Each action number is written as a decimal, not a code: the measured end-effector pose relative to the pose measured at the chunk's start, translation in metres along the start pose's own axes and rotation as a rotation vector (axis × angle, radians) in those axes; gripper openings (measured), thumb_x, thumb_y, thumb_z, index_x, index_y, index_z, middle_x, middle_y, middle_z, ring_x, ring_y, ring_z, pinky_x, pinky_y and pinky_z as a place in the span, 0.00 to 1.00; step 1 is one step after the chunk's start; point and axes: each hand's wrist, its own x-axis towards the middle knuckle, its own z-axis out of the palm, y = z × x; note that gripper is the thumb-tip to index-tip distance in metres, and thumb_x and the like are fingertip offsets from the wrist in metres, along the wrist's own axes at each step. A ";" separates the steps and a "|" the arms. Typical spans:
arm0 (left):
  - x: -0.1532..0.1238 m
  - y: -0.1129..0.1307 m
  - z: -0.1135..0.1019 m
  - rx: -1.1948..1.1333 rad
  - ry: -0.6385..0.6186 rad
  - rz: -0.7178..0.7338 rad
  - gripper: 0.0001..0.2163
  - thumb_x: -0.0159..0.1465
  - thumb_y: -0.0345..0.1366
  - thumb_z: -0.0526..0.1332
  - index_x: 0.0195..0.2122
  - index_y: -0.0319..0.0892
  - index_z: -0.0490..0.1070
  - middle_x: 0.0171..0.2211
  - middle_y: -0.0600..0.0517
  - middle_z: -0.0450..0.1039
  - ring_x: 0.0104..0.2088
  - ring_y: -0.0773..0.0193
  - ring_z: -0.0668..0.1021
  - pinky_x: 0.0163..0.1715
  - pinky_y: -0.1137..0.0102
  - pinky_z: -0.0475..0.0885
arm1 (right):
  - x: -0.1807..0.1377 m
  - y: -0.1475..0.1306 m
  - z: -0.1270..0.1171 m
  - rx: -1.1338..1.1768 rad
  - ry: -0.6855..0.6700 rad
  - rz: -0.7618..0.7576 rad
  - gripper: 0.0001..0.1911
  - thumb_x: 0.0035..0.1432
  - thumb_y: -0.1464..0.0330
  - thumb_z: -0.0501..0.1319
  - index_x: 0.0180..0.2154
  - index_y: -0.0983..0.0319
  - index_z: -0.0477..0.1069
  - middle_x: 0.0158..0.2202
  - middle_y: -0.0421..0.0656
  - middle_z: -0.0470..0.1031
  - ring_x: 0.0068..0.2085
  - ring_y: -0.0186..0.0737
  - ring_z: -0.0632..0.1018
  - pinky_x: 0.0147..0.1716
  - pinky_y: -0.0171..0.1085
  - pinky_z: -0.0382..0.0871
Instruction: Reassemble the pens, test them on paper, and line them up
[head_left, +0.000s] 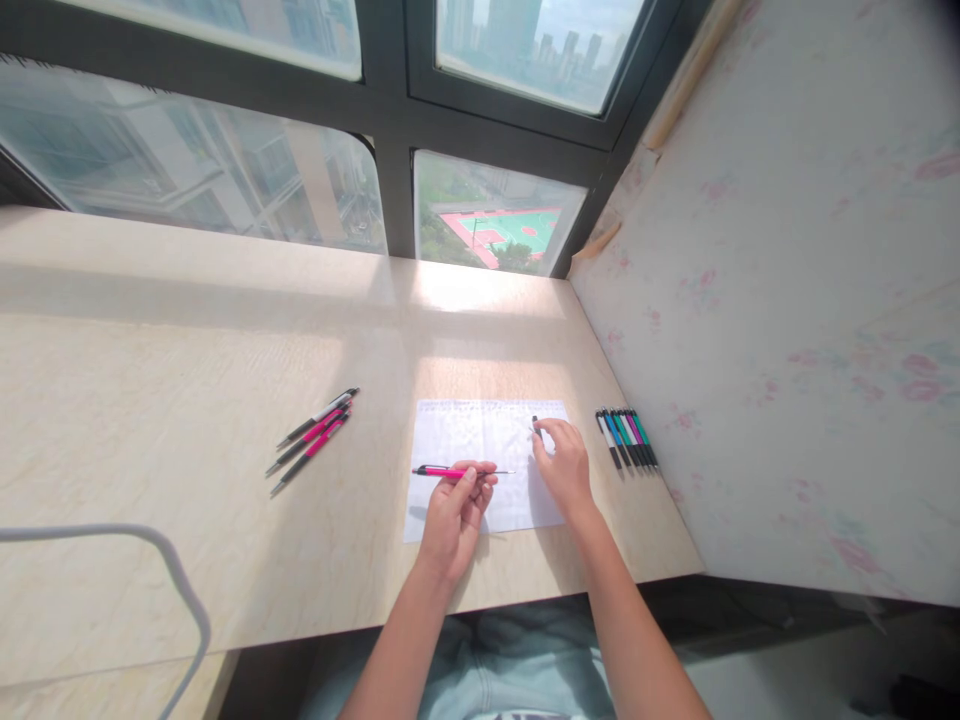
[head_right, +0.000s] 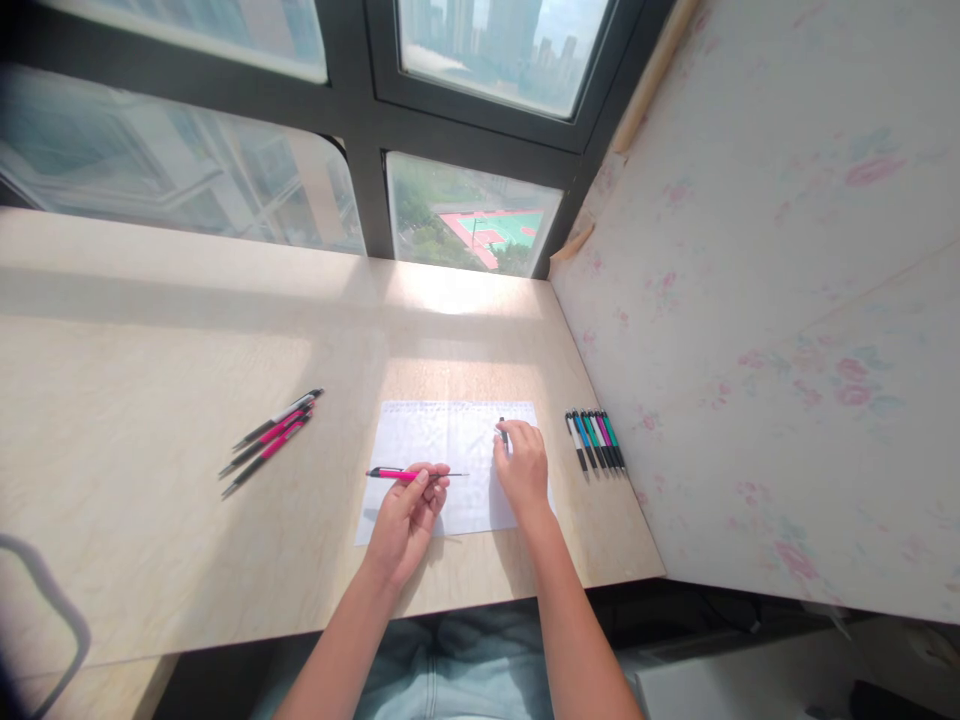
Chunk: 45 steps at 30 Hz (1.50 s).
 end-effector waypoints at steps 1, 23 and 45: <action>0.000 0.000 0.000 -0.002 0.000 -0.004 0.05 0.57 0.31 0.68 0.34 0.36 0.76 0.36 0.46 0.79 0.33 0.70 0.79 0.36 0.78 0.73 | -0.004 -0.005 -0.004 0.061 -0.026 0.033 0.09 0.61 0.67 0.56 0.39 0.62 0.74 0.40 0.48 0.77 0.41 0.45 0.76 0.41 0.43 0.70; 0.001 0.002 -0.002 -0.028 0.037 0.102 0.09 0.62 0.39 0.62 0.37 0.38 0.77 0.48 0.42 0.77 0.34 0.67 0.79 0.33 0.75 0.72 | -0.062 -0.003 -0.037 -0.136 -0.269 0.007 0.05 0.59 0.70 0.56 0.30 0.59 0.67 0.29 0.41 0.72 0.34 0.41 0.72 0.36 0.37 0.63; -0.003 0.000 -0.002 0.118 -0.112 0.020 0.12 0.64 0.41 0.58 0.38 0.40 0.78 0.49 0.42 0.76 0.49 0.57 0.77 0.46 0.67 0.71 | -0.068 -0.045 -0.014 0.297 -0.173 0.344 0.12 0.63 0.61 0.54 0.34 0.60 0.71 0.28 0.41 0.73 0.29 0.38 0.73 0.30 0.35 0.64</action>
